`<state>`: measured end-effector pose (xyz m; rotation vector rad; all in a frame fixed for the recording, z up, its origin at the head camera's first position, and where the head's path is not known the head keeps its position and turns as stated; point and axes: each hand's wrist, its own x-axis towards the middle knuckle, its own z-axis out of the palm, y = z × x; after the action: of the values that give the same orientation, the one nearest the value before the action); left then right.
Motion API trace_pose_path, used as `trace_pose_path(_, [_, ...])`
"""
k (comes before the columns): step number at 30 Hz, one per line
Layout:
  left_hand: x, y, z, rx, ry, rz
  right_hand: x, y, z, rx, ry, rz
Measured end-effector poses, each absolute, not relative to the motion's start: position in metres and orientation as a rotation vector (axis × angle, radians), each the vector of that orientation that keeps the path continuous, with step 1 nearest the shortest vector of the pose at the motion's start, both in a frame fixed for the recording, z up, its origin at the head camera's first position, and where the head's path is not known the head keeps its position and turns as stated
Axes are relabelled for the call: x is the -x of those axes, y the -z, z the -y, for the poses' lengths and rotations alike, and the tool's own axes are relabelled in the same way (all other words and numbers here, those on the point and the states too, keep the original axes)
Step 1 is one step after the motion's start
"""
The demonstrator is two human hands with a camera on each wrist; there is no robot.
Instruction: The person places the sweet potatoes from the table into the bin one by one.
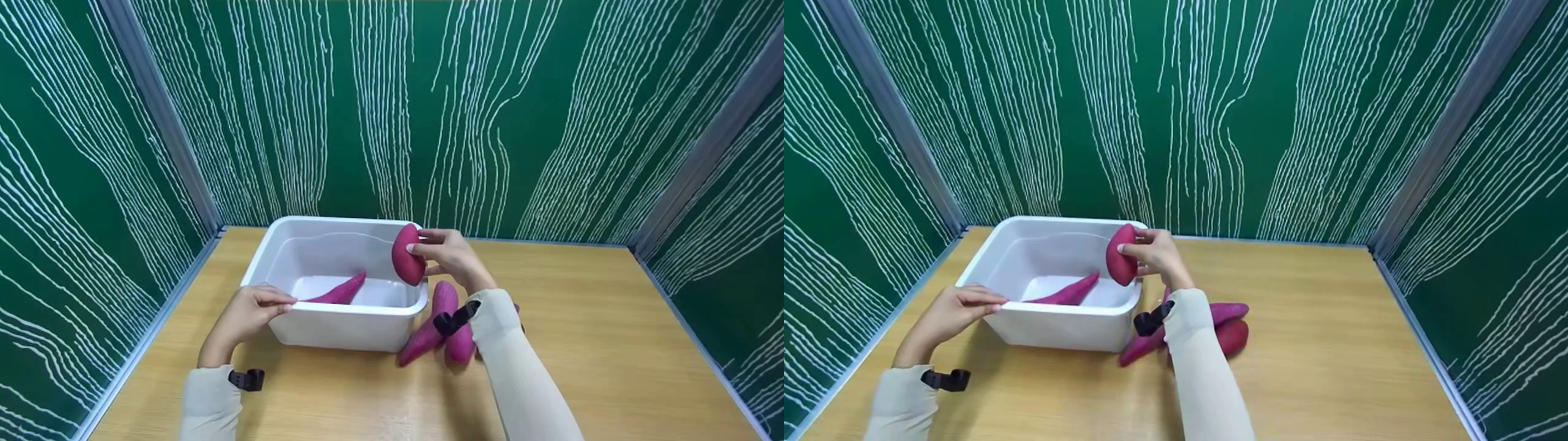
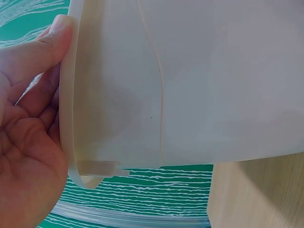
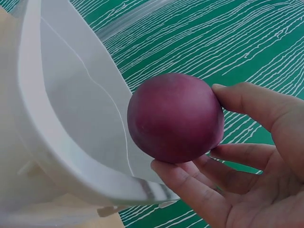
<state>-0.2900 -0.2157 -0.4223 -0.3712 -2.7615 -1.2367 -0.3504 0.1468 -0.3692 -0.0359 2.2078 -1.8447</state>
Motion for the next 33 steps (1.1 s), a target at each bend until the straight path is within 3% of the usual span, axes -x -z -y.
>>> trace_pose_path(33, [0.2896,0.4216,0.2167,0.386,1.257,2.76,0.3515,0.369,-0.1399,0.014,1.812,-2.236])
